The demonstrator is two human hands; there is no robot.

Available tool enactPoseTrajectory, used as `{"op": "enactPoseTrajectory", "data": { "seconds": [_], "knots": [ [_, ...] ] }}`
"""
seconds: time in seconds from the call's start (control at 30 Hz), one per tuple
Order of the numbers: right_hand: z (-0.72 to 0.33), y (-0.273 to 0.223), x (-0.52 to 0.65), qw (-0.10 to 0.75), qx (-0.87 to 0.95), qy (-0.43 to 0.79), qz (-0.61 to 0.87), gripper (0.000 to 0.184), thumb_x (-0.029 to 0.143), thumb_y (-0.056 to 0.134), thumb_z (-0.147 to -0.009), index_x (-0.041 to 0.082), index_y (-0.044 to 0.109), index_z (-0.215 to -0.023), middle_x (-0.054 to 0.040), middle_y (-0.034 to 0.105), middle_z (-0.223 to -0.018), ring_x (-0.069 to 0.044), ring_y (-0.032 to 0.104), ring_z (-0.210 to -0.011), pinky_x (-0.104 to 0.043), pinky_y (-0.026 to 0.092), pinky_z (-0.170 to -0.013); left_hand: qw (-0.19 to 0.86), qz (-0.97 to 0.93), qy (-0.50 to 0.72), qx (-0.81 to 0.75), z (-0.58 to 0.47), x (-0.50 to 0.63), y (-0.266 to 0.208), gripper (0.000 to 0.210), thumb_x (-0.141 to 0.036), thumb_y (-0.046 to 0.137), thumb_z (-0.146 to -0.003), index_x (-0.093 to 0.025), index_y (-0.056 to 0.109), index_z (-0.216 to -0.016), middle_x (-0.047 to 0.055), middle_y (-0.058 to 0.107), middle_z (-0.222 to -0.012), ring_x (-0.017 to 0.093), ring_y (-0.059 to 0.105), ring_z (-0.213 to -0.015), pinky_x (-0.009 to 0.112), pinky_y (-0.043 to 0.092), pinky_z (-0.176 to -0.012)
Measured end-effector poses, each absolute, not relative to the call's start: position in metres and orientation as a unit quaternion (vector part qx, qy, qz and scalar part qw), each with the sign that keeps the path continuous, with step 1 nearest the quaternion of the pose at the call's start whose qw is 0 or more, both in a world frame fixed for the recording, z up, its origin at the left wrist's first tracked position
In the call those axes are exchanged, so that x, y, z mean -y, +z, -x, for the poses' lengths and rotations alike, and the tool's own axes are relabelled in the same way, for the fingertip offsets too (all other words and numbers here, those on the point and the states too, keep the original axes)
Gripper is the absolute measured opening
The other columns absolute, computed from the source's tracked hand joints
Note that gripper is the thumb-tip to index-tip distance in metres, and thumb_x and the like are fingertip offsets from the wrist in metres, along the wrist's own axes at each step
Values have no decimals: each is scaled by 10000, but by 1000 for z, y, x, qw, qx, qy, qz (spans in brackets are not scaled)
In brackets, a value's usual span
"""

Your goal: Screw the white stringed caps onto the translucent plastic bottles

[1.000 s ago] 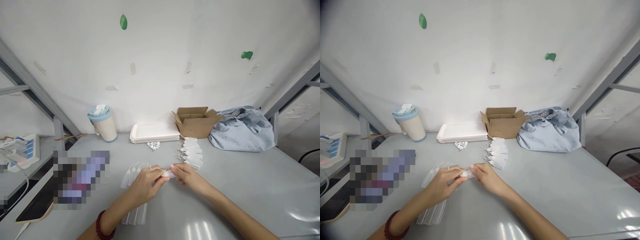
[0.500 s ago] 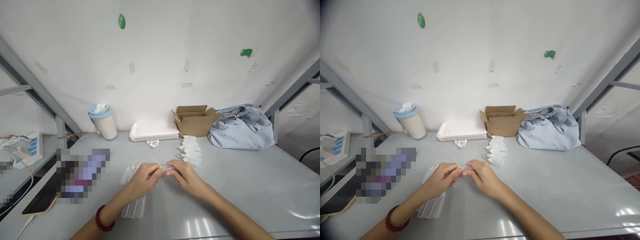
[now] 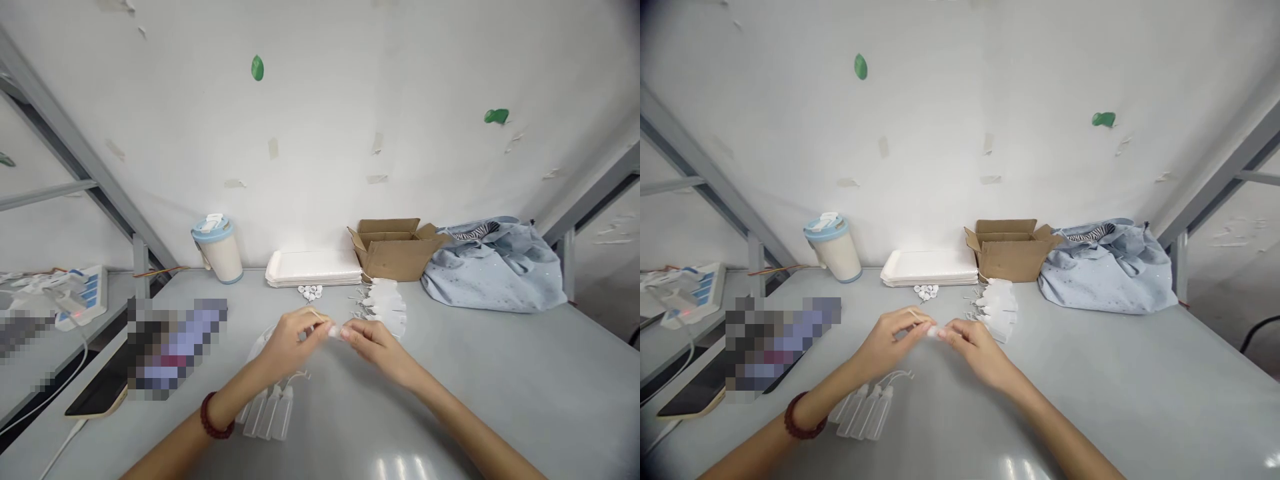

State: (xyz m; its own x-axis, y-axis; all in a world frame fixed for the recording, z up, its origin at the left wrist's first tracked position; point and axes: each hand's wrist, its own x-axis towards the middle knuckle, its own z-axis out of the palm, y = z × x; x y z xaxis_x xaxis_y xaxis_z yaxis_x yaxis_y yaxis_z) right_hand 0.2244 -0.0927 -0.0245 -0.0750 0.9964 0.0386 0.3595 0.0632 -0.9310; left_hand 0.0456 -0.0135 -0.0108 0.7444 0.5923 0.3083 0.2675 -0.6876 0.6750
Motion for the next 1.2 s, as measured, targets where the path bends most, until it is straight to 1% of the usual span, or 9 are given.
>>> {"op": "enactPoseTrajectory", "data": {
  "seconds": [0.07, 0.17, 0.27, 0.33, 0.43, 0.7, 0.93, 1.03, 1.2],
  "knots": [
    [-236, -22, 87, 378, 659, 252, 600, 379, 459, 379, -923, 166, 578, -788, 11, 490, -622, -129, 453, -581, -247, 366, -558, 244, -900, 201, -300, -46, -5, -14, 281, -281, 408, -922, -193, 672, -881, 28, 675, -878, 145, 602, -797, 211, 453, -651],
    [-262, -23, 73, 340, 670, 40, 658, 339, 387, 328, -946, 170, 588, -967, -53, 615, -773, -182, 547, -681, -283, 420, -622, 197, -897, 180, -352, -49, -34, -24, 244, -214, 458, -871, -149, 636, -1025, 66, 667, -919, 177, 615, -788, 261, 458, -708],
    [-289, -27, 59, 330, 653, -13, 682, 350, 344, 327, -939, 141, 579, -1074, -119, 627, -889, -251, 565, -823, -343, 434, -692, 159, -895, 153, -387, -54, -51, -35, 263, -212, 483, -841, -124, 625, -1044, 102, 661, -925, 235, 620, -830, 308, 452, -724],
    [-302, -29, 52, 317, 654, -30, 686, 337, 312, 347, -928, 145, 598, -1078, -134, 630, -939, -272, 548, -893, -368, 428, -753, 138, -897, 139, -397, -58, -56, -39, 261, -237, 478, -847, -125, 628, -1029, 118, 657, -938, 270, 611, -884, 325, 447, -726],
    [-314, -31, 44, 290, 662, -43, 690, 314, 276, 386, -911, 160, 627, -1075, -126, 643, -949, -267, 537, -878, -374, 423, -772, 118, -901, 120, -400, -63, -59, -44, 258, -260, 465, -860, -127, 625, -1013, 129, 650, -958, 289, 604, -913, 333, 443, -721],
    [-324, -39, 33, 238, 668, -48, 703, 261, 195, 461, -868, 175, 667, -1027, -102, 673, -973, -251, 549, -881, -361, 413, -752, 108, -911, 96, -387, -70, -61, -48, 185, -235, 474, -843, -158, 630, -906, 109, 646, -915, 247, 605, -872, 286, 425, -695],
    [-332, -46, 38, 242, 666, -59, 703, 269, 195, 442, -881, 176, 666, -1028, -107, 665, -1010, -246, 552, -942, -361, 420, -790, 170, -909, 126, -359, -62, -62, -31, 179, -236, 485, -773, -163, 616, -676, 51, 629, -691, 207, 581, -680, 272, 392, -609],
    [-334, -44, 42, 256, 666, -66, 698, 257, 193, 443, -878, 165, 673, -989, -125, 654, -1004, -259, 552, -950, -384, 421, -807, 209, -900, 152, -352, -46, -60, -24, 176, -250, 498, -766, -162, 643, -720, 32, 635, -696, 184, 575, -666, 263, 395, -611],
    [-300, -31, 51, 283, 684, -75, 669, 276, 224, 412, -899, 114, 650, -987, -196, 601, -1069, -311, 506, -1004, -462, 396, -840, 273, -864, 202, -371, -13, -52, -25, 223, -328, 540, -776, -159, 679, -817, 47, 675, -833, 191, 597, -772, 254, 417, -628]
  ]
}}
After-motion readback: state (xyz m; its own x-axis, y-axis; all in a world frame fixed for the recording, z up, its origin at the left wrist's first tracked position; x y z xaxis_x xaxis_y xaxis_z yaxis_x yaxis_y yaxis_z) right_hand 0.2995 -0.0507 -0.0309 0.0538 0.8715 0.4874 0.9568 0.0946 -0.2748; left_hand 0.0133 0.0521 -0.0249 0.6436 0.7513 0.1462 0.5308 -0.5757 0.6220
